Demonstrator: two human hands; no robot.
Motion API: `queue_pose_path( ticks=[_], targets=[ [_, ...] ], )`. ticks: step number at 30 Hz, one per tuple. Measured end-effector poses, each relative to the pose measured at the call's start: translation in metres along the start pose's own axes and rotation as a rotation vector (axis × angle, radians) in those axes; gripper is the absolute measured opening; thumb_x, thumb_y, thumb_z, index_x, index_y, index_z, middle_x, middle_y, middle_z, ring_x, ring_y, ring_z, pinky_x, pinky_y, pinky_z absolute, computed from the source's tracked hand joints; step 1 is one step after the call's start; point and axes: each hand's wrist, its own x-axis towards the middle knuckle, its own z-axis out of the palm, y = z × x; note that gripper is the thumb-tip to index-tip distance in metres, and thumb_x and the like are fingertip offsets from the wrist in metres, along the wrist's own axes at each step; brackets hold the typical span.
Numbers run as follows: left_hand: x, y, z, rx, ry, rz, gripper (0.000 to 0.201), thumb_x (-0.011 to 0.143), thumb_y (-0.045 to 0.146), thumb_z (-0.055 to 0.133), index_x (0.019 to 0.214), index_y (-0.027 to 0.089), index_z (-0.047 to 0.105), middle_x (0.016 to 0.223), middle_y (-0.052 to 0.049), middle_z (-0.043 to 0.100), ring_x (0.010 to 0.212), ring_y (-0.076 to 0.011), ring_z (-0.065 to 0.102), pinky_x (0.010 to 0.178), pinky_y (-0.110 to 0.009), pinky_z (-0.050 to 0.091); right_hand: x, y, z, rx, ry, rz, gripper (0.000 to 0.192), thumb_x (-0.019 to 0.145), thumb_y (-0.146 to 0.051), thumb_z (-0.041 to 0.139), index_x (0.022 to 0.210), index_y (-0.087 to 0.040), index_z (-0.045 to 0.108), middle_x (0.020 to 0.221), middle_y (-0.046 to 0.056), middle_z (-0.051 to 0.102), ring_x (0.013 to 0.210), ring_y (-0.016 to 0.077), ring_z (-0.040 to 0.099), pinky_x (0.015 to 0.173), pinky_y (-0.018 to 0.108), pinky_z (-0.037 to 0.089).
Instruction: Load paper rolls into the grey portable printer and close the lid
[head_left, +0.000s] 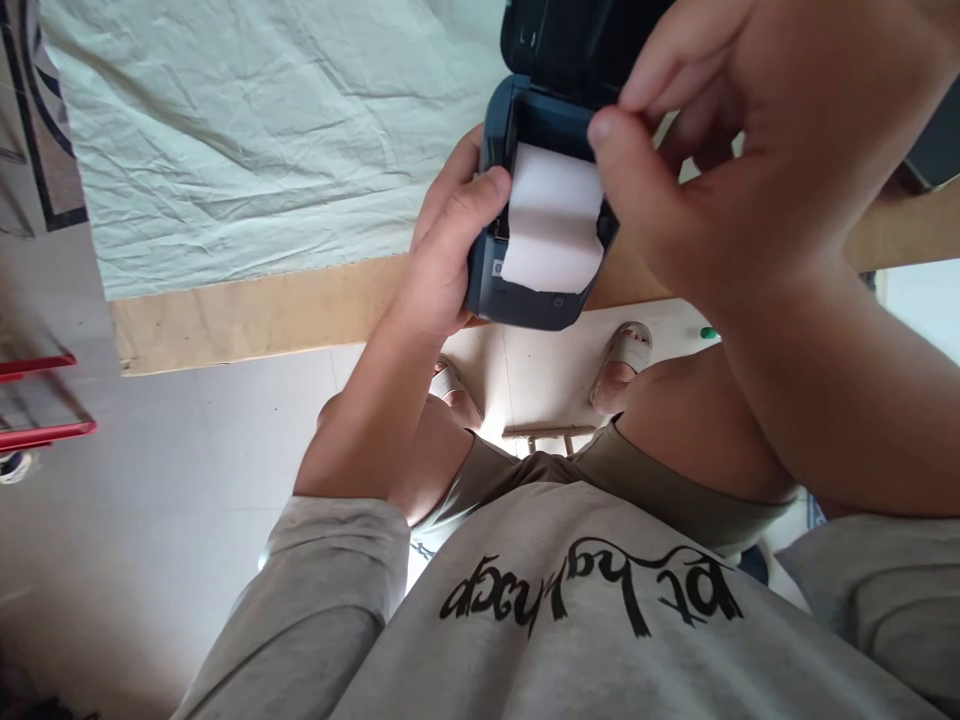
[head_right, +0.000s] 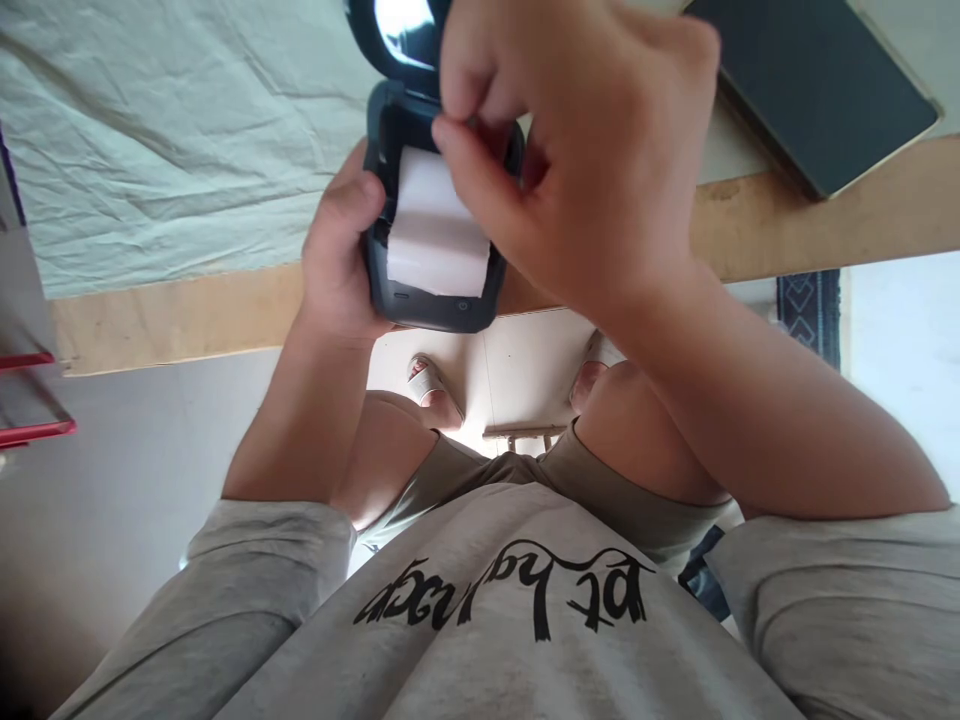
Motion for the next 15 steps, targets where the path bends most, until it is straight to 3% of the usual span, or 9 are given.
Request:
queue_pose_path(
  ticks=[4, 8, 12, 15],
  targets=[
    [-0.002, 0.0, 0.0, 0.025, 0.016, -0.004, 0.018, 0.075, 0.036, 0.047, 0.087, 0.026, 0.055, 0.065, -0.001, 0.046, 0.058, -0.0124, 0.041, 0.055, -0.028, 0.025, 0.003, -0.012, -0.002, -0.21, -0.301, 0.041, 0.029, 0.076, -0.043, 0.037, 0.096, -0.03, 0.053, 0.088, -0.003, 0.058, 0.087, 0.0199, 0.057, 0.068, 0.032, 0.041],
    [-0.002, 0.0, -0.002, 0.075, -0.028, 0.009, 0.022, 0.074, 0.042, 0.046, 0.083, 0.024, 0.055, 0.07, -0.002, 0.047, 0.062, -0.0119, 0.045, 0.054, -0.026, 0.028, 0.007, -0.015, -0.003, -0.254, -0.455, 0.089, 0.035, 0.074, -0.048, 0.038, 0.102, -0.032, 0.049, 0.087, 0.0, 0.057, 0.088, 0.025, 0.056, 0.069, 0.04, 0.043],
    [-0.005, 0.002, 0.0, 0.144, 0.0, -0.01, 0.022, 0.077, 0.036, 0.044, 0.087, 0.02, 0.054, 0.069, 0.0, 0.045, 0.061, -0.0086, 0.048, 0.054, -0.021, 0.031, 0.007, -0.011, -0.005, -0.059, -0.472, 0.054, 0.039, 0.069, -0.042, 0.049, 0.106, -0.032, 0.045, 0.094, -0.004, 0.057, 0.086, 0.0191, 0.055, 0.079, 0.04, 0.044],
    [-0.003, 0.002, 0.0, 0.098, -0.03, 0.016, 0.027, 0.079, 0.033, 0.037, 0.093, 0.017, 0.053, 0.073, 0.001, 0.046, 0.072, -0.0093, 0.054, 0.062, -0.02, 0.037, 0.004, -0.008, -0.013, 0.091, -0.385, 0.008, 0.039, 0.065, -0.033, 0.055, 0.104, -0.029, 0.048, 0.093, -0.008, 0.059, 0.066, 0.0077, 0.05, 0.079, 0.034, 0.042]
  ],
)
